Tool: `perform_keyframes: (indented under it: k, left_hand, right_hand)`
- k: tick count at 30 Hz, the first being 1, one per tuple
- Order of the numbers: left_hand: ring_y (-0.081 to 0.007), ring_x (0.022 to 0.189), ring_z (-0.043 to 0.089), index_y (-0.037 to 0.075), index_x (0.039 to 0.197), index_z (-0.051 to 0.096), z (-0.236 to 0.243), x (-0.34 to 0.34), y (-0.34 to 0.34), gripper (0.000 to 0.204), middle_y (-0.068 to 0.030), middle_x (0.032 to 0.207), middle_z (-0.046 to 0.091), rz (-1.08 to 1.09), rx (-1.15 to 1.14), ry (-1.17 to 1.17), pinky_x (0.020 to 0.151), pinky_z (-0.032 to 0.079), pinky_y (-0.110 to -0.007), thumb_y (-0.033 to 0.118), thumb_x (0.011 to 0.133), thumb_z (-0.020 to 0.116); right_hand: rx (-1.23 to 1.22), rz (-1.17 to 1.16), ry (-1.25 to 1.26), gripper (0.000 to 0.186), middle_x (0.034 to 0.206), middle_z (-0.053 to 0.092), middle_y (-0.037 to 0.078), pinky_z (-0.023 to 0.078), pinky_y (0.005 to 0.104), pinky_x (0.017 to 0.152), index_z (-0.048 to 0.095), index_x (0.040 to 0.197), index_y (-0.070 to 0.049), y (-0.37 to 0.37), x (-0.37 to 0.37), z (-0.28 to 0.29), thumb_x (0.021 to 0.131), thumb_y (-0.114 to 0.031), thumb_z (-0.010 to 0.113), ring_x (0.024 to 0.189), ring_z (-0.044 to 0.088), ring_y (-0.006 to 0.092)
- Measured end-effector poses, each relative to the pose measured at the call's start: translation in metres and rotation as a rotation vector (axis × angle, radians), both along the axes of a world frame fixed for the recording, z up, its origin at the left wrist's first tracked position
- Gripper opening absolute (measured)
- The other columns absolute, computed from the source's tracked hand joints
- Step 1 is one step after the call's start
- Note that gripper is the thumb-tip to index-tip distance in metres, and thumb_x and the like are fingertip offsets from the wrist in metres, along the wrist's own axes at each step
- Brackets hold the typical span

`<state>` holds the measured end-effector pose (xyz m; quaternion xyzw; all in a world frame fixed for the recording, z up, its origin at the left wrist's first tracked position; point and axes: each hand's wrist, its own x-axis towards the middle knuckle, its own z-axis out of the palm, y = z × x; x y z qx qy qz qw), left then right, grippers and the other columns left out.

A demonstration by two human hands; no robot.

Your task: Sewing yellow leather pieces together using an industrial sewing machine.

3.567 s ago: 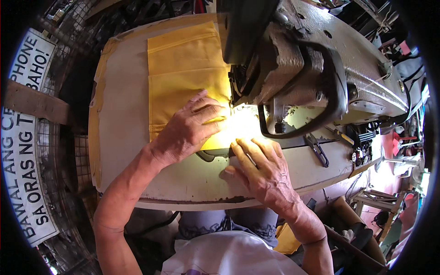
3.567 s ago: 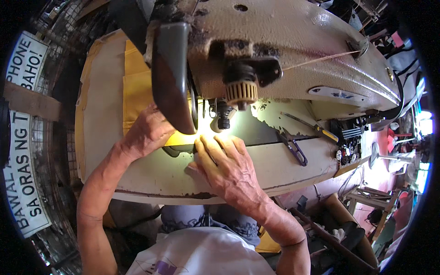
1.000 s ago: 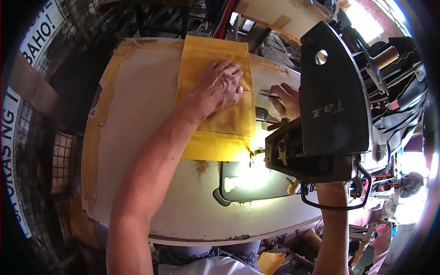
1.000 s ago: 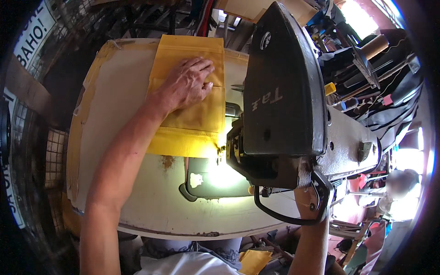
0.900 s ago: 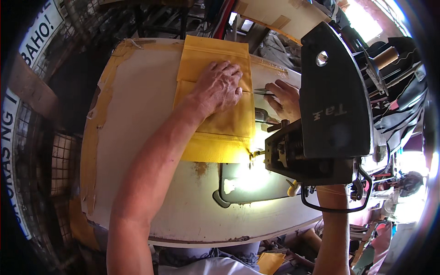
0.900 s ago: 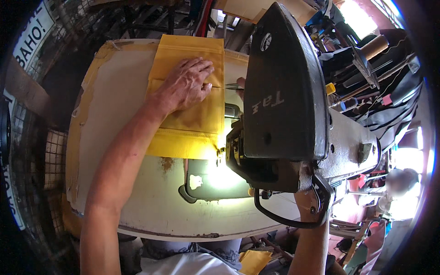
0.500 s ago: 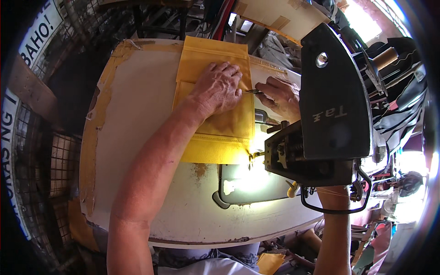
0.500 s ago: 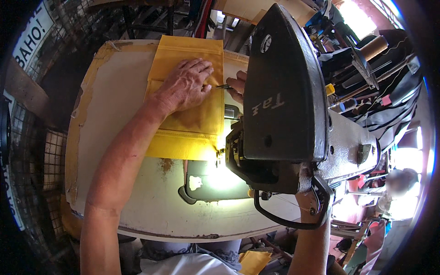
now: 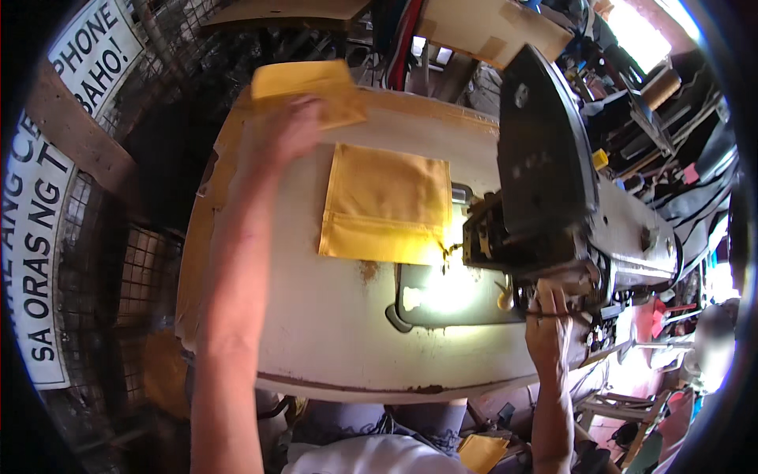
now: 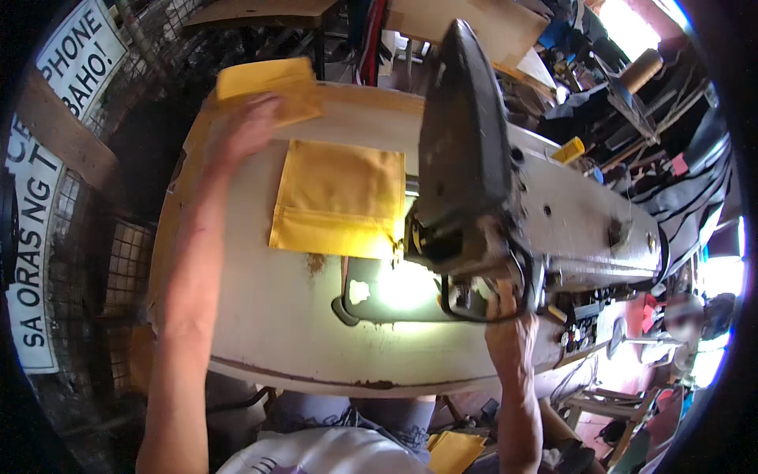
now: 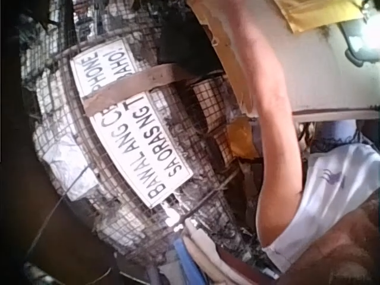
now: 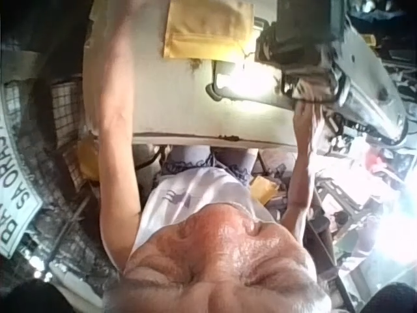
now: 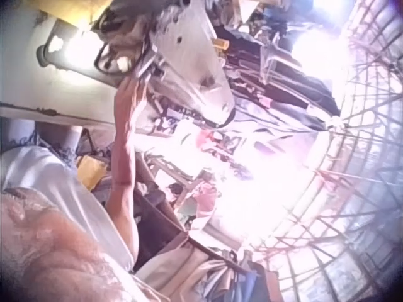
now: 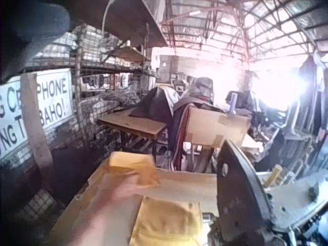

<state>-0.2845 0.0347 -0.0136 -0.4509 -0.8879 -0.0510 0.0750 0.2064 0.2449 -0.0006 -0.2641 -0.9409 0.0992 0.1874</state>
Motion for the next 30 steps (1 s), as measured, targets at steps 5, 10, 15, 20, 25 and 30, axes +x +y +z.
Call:
perform_keyframes:
  k: [5, 10, 15, 20, 25, 30]
  left_hand:
    - [-0.0381, 0.111, 0.061, -0.001, 0.12, 0.064, 0.035, 0.103, -0.111, 0.033, -0.021, 0.119, 0.062, 0.173, -0.055, 0.154, 0.098, 0.048, -0.048, 0.024, 0.101, 0.053]
    - [-0.0372, 0.117, 0.057, -0.002, 0.11, 0.064, 0.073, 0.216, -0.155, 0.032, -0.021, 0.121, 0.06, 0.273, -0.347, -0.368, 0.101, 0.046, -0.046, 0.025, 0.093, 0.068]
    - [-0.0301, 0.124, 0.054, 0.002, 0.106, 0.066, 0.036, 0.264, -0.148, 0.027, -0.014, 0.121, 0.058, -0.351, 0.284, -0.067, 0.106, 0.042, -0.047, 0.013, 0.084, 0.076]
    - [-0.0329, 0.125, 0.053, 0.003, 0.122, 0.064, 0.012, 0.311, -0.1, 0.037, -0.0153, 0.126, 0.058, -0.37, 0.285, -0.077, 0.107, 0.041, -0.048, 0.01, 0.086, 0.07]
    - [-0.0329, 0.125, 0.053, 0.003, 0.128, 0.063, 0.024, 0.308, -0.08, 0.039, -0.0142, 0.132, 0.057, -0.225, 0.203, -0.05, 0.107, 0.042, -0.045, 0.009, 0.089, 0.066]
    - [-0.0327, 0.126, 0.052, 0.0, 0.126, 0.063, 0.028, 0.303, -0.063, 0.038, -0.0148, 0.132, 0.057, -0.302, 0.203, -0.057, 0.109, 0.041, -0.045, 0.009, 0.089, 0.066]
  right_hand:
    - [0.019, -0.189, -0.039, 0.045, 0.118, 0.06, 0.016, 0.045, 0.0461, 0.095, 0.065, 0.134, -0.009, -0.024, 0.077, -0.007, 0.091, 0.005, 0.058, 0.108, 0.056, 0.0332]
    - [0.075, -0.197, 0.11, 0.036, 0.125, 0.06, 0.014, 0.045, 0.0415, 0.099, 0.066, 0.132, -0.006, -0.018, 0.073, -0.028, 0.096, -0.002, 0.061, 0.113, 0.056, 0.0303]
    - [0.295, -0.169, 0.134, 0.035, 0.124, 0.062, 0.012, 0.046, 0.0457, 0.1, 0.07, 0.125, -0.009, -0.026, 0.069, -0.018, 0.09, -0.003, 0.068, 0.115, 0.057, 0.0315]
    - [0.077, 0.3, 0.236, 0.036, 0.12, 0.064, 0.014, 0.053, 0.043, 0.093, 0.068, 0.12, -0.006, -0.075, 0.036, -0.001, 0.085, -0.002, 0.071, 0.108, 0.063, 0.0323]
    - [-0.073, 0.526, 0.201, 0.039, 0.121, 0.065, 0.014, 0.049, 0.0431, 0.095, 0.064, 0.122, -0.004, -0.085, -0.02, 0.005, 0.086, -0.017, 0.072, 0.111, 0.062, 0.0328]
    - [-0.004, 0.572, 0.22, 0.038, 0.124, 0.066, 0.012, 0.045, 0.0423, 0.097, 0.065, 0.12, -0.007, -0.079, -0.039, 0.0, 0.087, -0.024, 0.073, 0.115, 0.061, 0.0291]
